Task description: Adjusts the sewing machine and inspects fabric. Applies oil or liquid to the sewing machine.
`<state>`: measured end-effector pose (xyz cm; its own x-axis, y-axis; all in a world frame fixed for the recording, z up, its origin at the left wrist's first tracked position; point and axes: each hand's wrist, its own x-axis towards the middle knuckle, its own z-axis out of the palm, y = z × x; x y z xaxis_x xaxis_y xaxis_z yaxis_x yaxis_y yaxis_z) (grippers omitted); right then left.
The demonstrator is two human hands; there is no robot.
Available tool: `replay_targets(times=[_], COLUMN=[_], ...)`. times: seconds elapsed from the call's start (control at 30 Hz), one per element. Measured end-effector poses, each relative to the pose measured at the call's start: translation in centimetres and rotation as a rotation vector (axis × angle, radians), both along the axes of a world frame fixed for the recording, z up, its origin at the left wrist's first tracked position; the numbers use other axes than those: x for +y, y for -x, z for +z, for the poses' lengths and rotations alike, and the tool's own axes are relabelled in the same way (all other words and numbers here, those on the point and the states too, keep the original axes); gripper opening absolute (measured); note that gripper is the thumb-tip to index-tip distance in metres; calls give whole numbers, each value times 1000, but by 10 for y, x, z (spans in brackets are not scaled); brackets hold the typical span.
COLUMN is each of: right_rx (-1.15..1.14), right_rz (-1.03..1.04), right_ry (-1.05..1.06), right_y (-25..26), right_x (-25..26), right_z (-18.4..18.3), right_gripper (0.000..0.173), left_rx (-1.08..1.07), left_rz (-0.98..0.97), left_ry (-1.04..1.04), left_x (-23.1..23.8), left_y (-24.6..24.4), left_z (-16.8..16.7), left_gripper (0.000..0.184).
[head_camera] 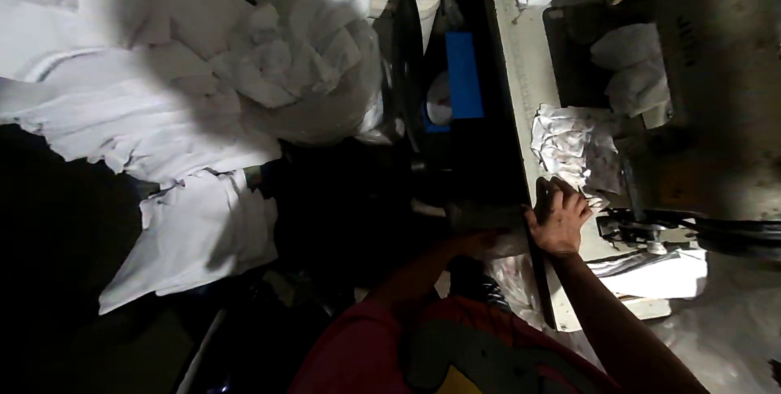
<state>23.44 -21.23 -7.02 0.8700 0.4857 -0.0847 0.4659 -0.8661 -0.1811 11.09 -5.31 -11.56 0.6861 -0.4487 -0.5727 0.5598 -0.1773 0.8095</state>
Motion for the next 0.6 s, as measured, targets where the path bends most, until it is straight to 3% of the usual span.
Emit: replay_targets(times=[0.1,0.27,0.37,0.53,0.6], right_rx=[4,39,50,206,238], right_rz=[-8,-33,-41,-82,-90], right_ry=[8,39,49,79,71], right_y=[0,1,2,-2,-2], right_x=[2,2,2,6,5], right_z=[2,5,6,15,14], right_gripper=[71,69,68,66,64], left_rx=[45,109,168,66,71], left_rz=[141,226,275,366,313], left_ry=[-114,-505,-589,-652,-645], left_x=[22,41,49,51,52], left_y=[1,-12,-16,-10,-13], left_z=[6,-41,-47,-60,-56], left_gripper=[49,53,56,53,61])
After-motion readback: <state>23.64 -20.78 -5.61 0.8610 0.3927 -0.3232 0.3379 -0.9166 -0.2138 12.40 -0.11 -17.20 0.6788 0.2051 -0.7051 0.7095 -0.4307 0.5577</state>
